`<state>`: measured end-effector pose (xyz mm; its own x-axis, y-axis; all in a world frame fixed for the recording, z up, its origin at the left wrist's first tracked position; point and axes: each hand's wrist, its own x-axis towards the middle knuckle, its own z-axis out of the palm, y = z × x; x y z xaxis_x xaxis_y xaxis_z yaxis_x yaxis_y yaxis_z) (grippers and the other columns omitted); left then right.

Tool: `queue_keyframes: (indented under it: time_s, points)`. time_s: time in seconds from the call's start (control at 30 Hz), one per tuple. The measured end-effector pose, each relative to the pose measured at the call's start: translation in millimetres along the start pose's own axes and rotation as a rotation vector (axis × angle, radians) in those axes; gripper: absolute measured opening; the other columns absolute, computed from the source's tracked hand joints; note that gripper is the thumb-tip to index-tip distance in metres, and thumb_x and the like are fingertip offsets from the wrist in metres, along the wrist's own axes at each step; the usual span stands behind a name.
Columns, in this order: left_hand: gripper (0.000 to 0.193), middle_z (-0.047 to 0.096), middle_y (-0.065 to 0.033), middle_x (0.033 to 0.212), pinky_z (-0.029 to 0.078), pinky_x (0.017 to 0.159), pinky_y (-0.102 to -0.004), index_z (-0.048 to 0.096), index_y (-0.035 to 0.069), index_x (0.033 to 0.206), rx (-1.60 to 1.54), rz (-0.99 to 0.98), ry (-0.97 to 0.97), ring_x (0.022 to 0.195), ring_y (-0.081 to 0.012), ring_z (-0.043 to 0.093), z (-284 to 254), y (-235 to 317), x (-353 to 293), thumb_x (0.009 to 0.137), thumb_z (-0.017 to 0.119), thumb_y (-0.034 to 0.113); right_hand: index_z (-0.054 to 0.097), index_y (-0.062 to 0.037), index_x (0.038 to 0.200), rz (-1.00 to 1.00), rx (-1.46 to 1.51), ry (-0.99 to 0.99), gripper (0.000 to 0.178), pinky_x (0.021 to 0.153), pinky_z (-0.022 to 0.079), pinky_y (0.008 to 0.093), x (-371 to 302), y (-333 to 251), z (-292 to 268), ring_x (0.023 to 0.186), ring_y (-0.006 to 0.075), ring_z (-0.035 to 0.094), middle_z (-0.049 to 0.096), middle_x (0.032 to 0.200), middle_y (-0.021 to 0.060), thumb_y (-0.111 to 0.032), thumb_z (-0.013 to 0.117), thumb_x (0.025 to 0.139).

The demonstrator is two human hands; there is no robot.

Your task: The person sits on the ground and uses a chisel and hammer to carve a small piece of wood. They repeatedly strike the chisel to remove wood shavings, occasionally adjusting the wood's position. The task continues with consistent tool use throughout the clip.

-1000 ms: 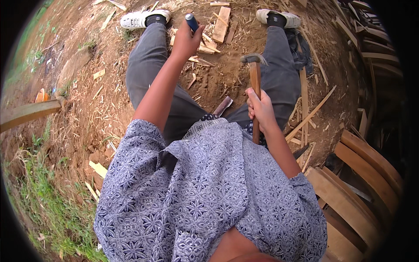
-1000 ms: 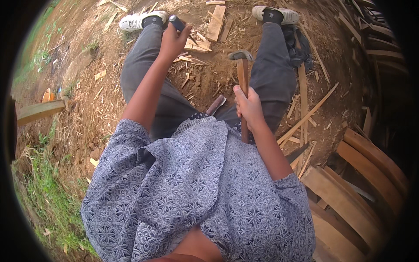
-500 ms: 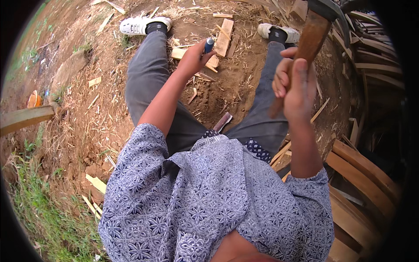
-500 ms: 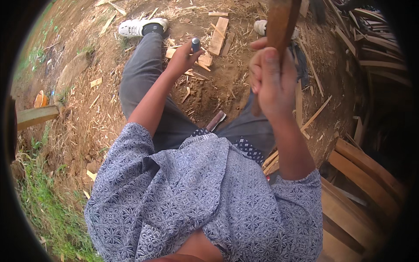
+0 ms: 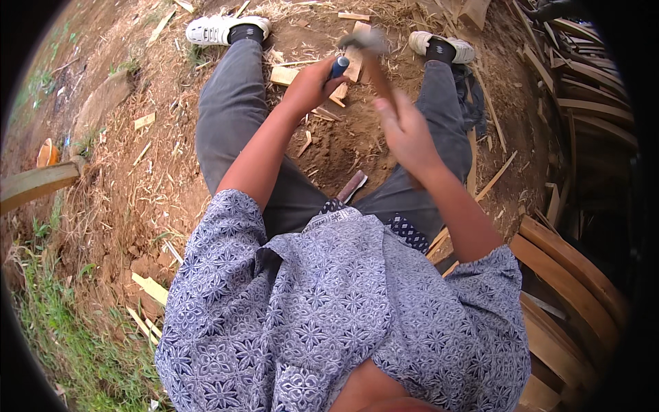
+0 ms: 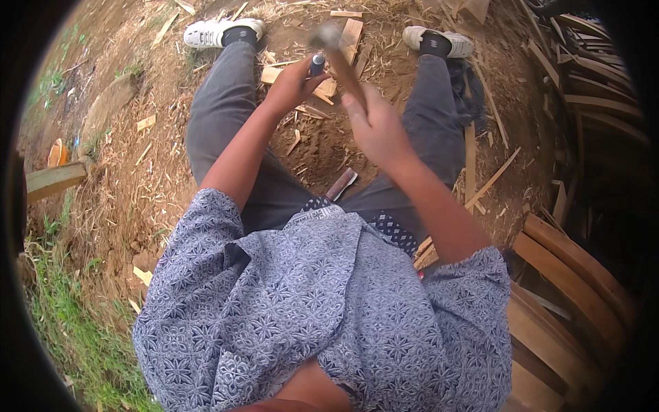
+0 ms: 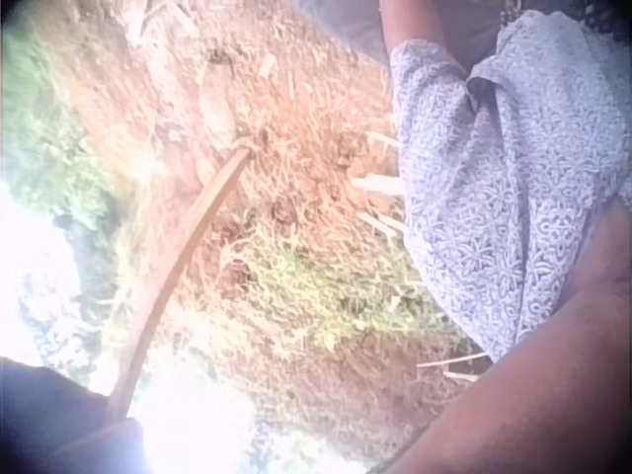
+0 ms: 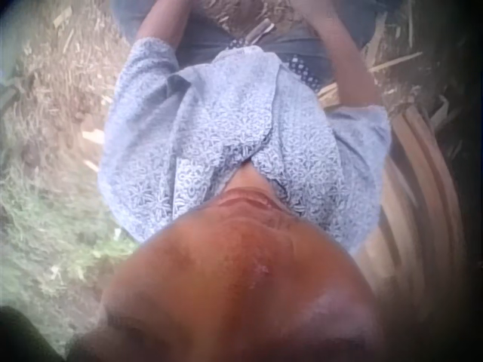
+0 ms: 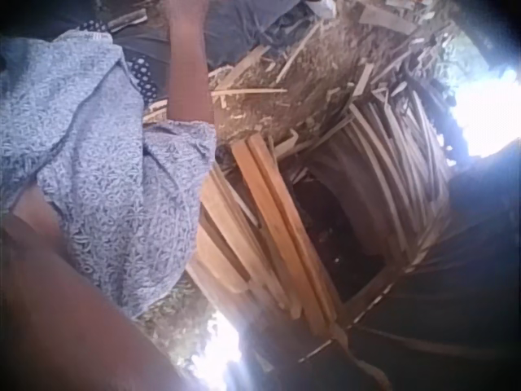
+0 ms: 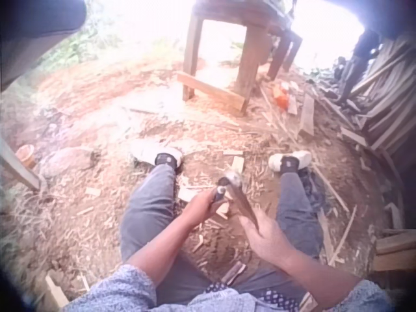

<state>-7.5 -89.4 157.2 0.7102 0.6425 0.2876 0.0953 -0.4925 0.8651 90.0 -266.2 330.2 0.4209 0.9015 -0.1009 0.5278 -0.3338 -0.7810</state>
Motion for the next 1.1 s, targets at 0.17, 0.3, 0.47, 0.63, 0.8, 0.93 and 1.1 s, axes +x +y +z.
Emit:
queue_keyframes:
  time_s: [0.17, 0.3, 0.47, 0.63, 0.8, 0.93, 1.1]
  points:
    - [0.028, 0.071, -0.0181, 0.092, 0.053, 0.076, -0.0421, 0.063, 0.003, 0.106, 0.051, -0.013, 0.015, 0.085, -0.0353, 0.069, -3.7, -1.2, -7.6, 0.093, 0.077, 0.024, 0.062, -0.001, 0.126, 0.039, 0.167, 0.015, 0.035, 0.067, 0.049, 0.0361, -11.5, -20.0, -7.1, 0.07, 0.0164, 0.062, 0.063, 0.077, 0.0084, -0.028, 0.057, 0.106]
    - [0.028, 0.071, -0.0179, 0.093, 0.053, 0.077, -0.0417, 0.063, 0.003, 0.108, 0.015, -0.016, -0.045, 0.085, -0.0343, 0.069, -4.1, 3.9, -0.4, 0.093, 0.077, 0.022, 0.063, -0.0019, 0.121, 0.034, 0.003, -0.019, 0.03, 0.063, 0.048, 0.0352, -9.5, 7.8, 0.9, 0.067, 0.0148, 0.06, 0.062, 0.075, 0.0065, -0.026, 0.058, 0.105]
    - [0.029, 0.068, -0.0204, 0.093, 0.052, 0.076, -0.0438, 0.063, 0.004, 0.112, -0.011, -0.037, -0.028, 0.085, -0.0389, 0.066, -3.4, -2.4, -4.6, 0.094, 0.076, 0.023, 0.064, -0.0021, 0.119, -0.096, 0.123, 0.139, 0.03, 0.068, 0.05, 0.036, -8.2, -21.8, -8.8, 0.07, 0.0185, 0.064, 0.063, 0.079, 0.0107, -0.028, 0.06, 0.104]
    - [0.03, 0.067, -0.0211, 0.092, 0.052, 0.075, -0.0438, 0.061, 0.004, 0.11, -0.057, 0.021, -0.026, 0.083, -0.0418, 0.064, -1.0, 6.6, -7.7, 0.094, 0.076, 0.026, 0.062, -0.0022, 0.117, 0.096, -0.096, -0.055, 0.024, 0.065, 0.05, 0.0383, -8.6, 8.1, -3.3, 0.07, 0.0262, 0.066, 0.066, 0.08, 0.0138, -0.022, 0.06, 0.103]
    - [0.029, 0.068, -0.0206, 0.093, 0.052, 0.076, -0.0449, 0.062, 0.005, 0.111, -0.03, -0.018, -0.046, 0.087, -0.0432, 0.066, -3.2, 7.7, -1.3, 0.093, 0.076, 0.024, 0.063, -0.0021, 0.115, -0.029, 0.006, 0.135, 0.028, 0.067, 0.051, 0.0399, -13.1, 14.1, 2.8, 0.07, 0.0247, 0.066, 0.065, 0.076, 0.0135, -0.027, 0.061, 0.103]
    - [0.03, 0.069, -0.0215, 0.097, 0.052, 0.077, -0.0458, 0.063, 0.005, 0.114, 0.004, -0.021, -0.039, 0.088, -0.0441, 0.065, -0.6, 1.5, -3.2, 0.093, 0.075, 0.023, 0.062, -0.0024, 0.11, 0.075, 0.06, 0.094, 0.026, 0.064, 0.05, 0.0401, -12.6, 5.3, -2.6, 0.067, 0.0257, 0.065, 0.063, 0.073, 0.0133, -0.027, 0.062, 0.103]
    - [0.031, 0.068, -0.0212, 0.093, 0.052, 0.075, -0.0442, 0.061, 0.003, 0.111, -0.016, -0.022, -0.056, 0.085, -0.0433, 0.064, 3.1, 10.2, -1.3, 0.094, 0.076, 0.025, 0.064, -0.0007, 0.102, 0.06, -0.069, 0.024, 0.03, 0.062, 0.048, 0.0391, -9.3, 34.3, -3.4, 0.065, 0.0233, 0.062, 0.061, 0.071, 0.0105, -0.031, 0.061, 0.103]
